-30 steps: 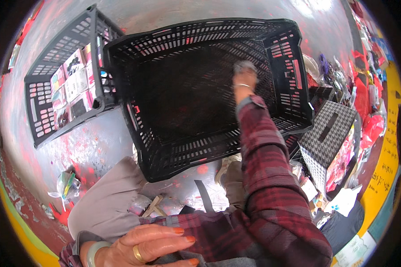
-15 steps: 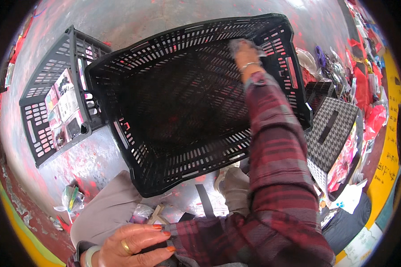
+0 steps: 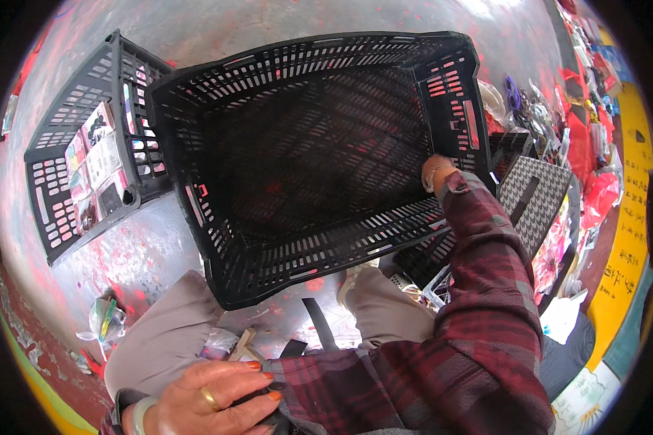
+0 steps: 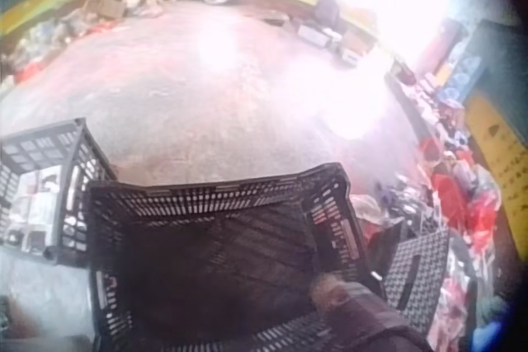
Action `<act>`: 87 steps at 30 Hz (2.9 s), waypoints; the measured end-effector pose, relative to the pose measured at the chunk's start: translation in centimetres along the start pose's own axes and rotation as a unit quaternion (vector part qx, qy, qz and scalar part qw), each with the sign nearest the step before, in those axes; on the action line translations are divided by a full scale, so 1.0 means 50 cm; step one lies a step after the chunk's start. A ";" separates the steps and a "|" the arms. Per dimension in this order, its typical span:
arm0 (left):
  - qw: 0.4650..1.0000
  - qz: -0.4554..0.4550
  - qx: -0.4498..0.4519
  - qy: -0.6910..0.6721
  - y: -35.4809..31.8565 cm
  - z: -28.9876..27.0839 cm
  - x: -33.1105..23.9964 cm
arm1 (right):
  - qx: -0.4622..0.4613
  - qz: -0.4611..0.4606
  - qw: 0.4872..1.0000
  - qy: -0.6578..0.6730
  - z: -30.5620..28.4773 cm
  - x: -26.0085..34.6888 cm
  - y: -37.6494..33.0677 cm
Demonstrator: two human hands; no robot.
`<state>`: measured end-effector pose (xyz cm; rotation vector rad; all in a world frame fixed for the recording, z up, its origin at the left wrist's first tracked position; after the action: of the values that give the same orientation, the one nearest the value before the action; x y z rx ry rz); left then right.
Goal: The person sits on the floor and wipes the inside and outside of a black plastic crate with a cloth. They dip the cloth into a bucket of water to clean the crate thoroughly. After cleaning, they pick up and handle various small packaged items and boxes from the surrounding floor area.
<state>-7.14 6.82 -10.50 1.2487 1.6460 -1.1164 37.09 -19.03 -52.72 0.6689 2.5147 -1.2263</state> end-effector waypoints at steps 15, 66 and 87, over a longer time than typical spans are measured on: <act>0.998 -0.010 -0.025 0.051 0.007 0.012 0.005 | -0.369 -0.018 0.929 -0.024 -0.009 -0.036 0.043; 0.996 0.029 -0.081 0.020 -0.068 0.001 0.010 | -0.075 -0.236 0.800 0.546 -0.431 0.865 -0.030; 0.997 -0.017 -0.025 0.074 0.012 0.001 0.013 | -0.460 -0.160 0.839 0.241 -0.383 0.361 0.133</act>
<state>-6.67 7.03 -11.22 1.3019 1.8003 -1.0172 24.33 4.94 -53.22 0.3117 3.2360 0.2573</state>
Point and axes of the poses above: each hand's wrist, its own y-axis towards the middle knuckle, its own z-axis out of the palm, x = y × z, the point moved 2 cm from there along y, towards the middle knuckle, and after that the axes turned 11 degrees about -x, right-handed, at the moved point
